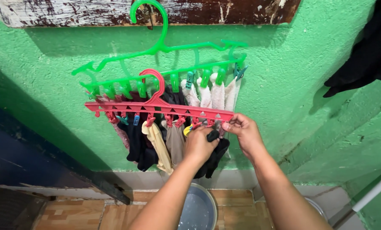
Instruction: The person removes socks and underwear from a drying rack into a bucket, washes them, and hangs them back up. They then pour the dirty water onto the floor and refill the bucket from a faucet.
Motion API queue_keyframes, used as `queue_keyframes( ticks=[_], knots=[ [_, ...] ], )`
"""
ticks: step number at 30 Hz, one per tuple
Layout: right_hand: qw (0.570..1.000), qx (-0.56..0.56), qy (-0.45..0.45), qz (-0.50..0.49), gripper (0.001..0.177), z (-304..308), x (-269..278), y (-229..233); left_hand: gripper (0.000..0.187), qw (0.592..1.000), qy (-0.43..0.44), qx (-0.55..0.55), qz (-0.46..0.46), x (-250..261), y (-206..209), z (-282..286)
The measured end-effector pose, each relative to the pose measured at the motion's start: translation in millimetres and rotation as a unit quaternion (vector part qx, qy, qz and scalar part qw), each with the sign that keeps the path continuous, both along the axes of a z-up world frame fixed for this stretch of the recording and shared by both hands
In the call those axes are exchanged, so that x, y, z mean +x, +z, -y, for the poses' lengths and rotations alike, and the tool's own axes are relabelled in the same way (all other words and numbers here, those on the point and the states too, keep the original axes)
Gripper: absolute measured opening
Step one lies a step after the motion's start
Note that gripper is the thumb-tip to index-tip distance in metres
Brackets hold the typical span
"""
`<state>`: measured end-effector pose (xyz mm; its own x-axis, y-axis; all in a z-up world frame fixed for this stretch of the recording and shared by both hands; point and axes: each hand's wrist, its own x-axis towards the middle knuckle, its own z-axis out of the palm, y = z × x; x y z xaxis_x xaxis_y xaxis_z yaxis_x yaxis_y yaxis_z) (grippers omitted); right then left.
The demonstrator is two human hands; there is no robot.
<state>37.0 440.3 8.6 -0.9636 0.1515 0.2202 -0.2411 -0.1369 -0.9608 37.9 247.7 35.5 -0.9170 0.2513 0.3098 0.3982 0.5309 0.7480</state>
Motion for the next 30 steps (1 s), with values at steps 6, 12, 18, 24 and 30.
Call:
queue_keyframes(
  ticks=[6,12,18,24,30],
  knots=[
    [0.999,0.023,0.021,0.009,0.014,-3,2,-1,0.023,0.989,0.013,0.123,0.081,-5,-11,-5],
    [0.999,0.034,0.032,0.022,0.019,7,7,7,0.018,0.871,-0.024,0.440,0.217,-5,-38,-17],
    [0.999,0.031,0.025,0.005,0.045,30,22,14,0.023,0.896,-0.056,0.381,0.222,0,-38,-4],
    [0.999,0.045,-0.003,-0.025,0.057,37,22,9,0.021,0.962,0.063,0.265,0.014,5,-31,14],
    [0.998,0.064,-0.011,-0.013,0.053,40,2,6,0.023,0.965,0.154,0.204,-0.050,19,-8,18]
  ],
)
